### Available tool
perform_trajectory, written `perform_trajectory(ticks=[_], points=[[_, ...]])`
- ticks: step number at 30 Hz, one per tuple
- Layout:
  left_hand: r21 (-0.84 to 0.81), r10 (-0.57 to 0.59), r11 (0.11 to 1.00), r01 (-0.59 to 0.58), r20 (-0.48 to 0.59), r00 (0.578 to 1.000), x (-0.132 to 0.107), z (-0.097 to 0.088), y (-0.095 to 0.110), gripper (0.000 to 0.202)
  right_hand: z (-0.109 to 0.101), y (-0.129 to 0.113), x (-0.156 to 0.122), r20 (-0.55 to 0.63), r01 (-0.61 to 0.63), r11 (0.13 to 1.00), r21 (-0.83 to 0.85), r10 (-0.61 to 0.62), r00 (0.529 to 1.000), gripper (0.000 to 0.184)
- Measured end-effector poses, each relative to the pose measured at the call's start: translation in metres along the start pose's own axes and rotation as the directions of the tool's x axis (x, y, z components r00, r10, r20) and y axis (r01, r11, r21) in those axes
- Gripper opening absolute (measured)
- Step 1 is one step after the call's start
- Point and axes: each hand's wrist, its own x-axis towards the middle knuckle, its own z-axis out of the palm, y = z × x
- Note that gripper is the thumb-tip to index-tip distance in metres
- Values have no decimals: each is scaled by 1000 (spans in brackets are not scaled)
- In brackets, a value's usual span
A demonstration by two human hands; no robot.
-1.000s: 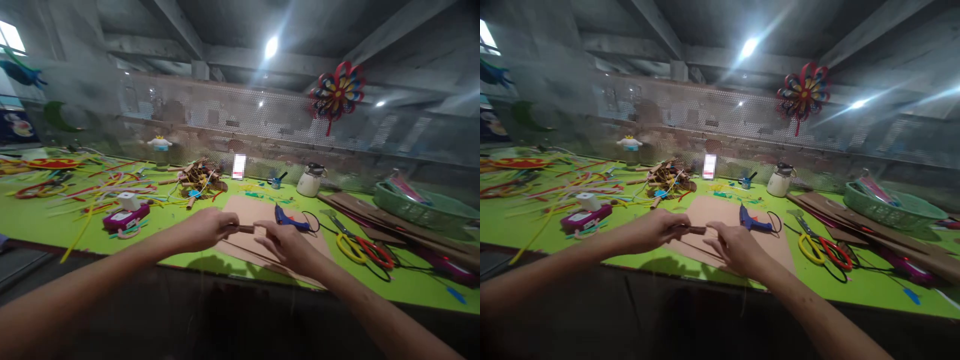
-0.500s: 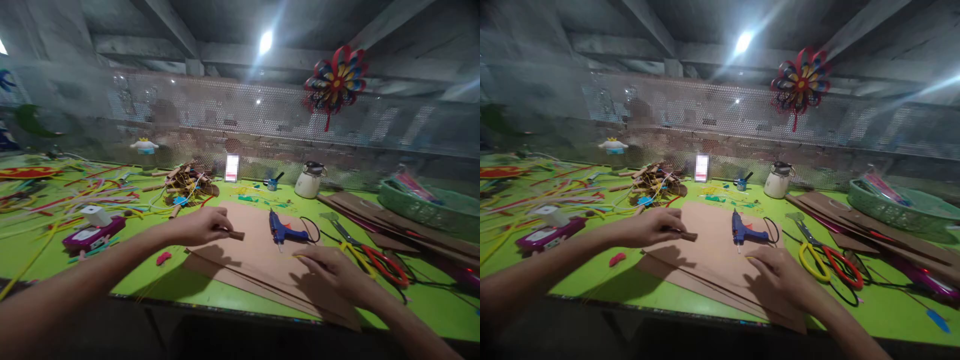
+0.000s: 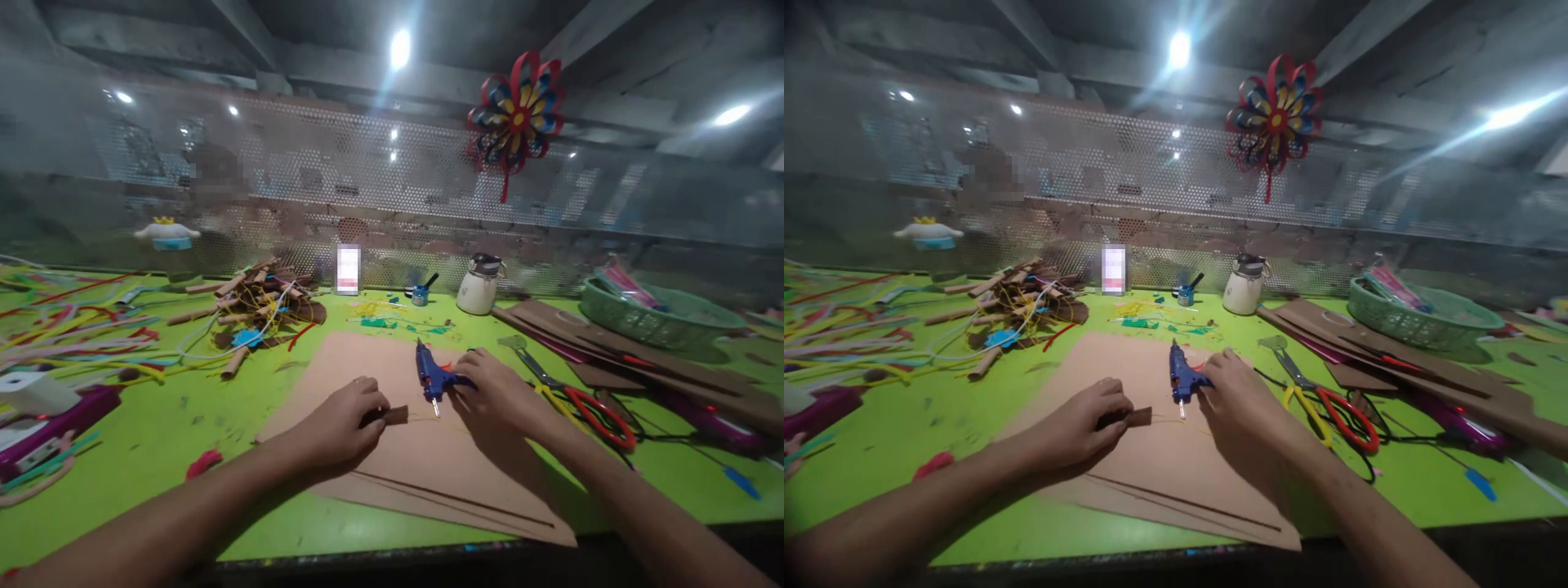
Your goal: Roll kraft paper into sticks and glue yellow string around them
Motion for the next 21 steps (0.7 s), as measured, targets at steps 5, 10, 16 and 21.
perform_trajectory(ticks=[5, 10, 16, 21], points=[[-54, -26, 998, 24, -28, 999, 0, 4, -2, 22, 18, 5, 15, 51, -84, 989, -125, 91, 995, 12], [-127, -89, 988, 88, 0, 996, 3, 6, -7, 28, 25, 16, 14, -27, -38, 991, -132, 35, 999, 13], [-146, -174, 974, 171, -9, 985, -1, 13, -4, 30, 43, 29, 27, -88, 0, 997, -82, -7, 996, 17], [-94, -171, 981, 171, 2, 985, 3, 12, 0, 30, 46, 22, 26, -154, 49, 996, -71, -59, 986, 19]])
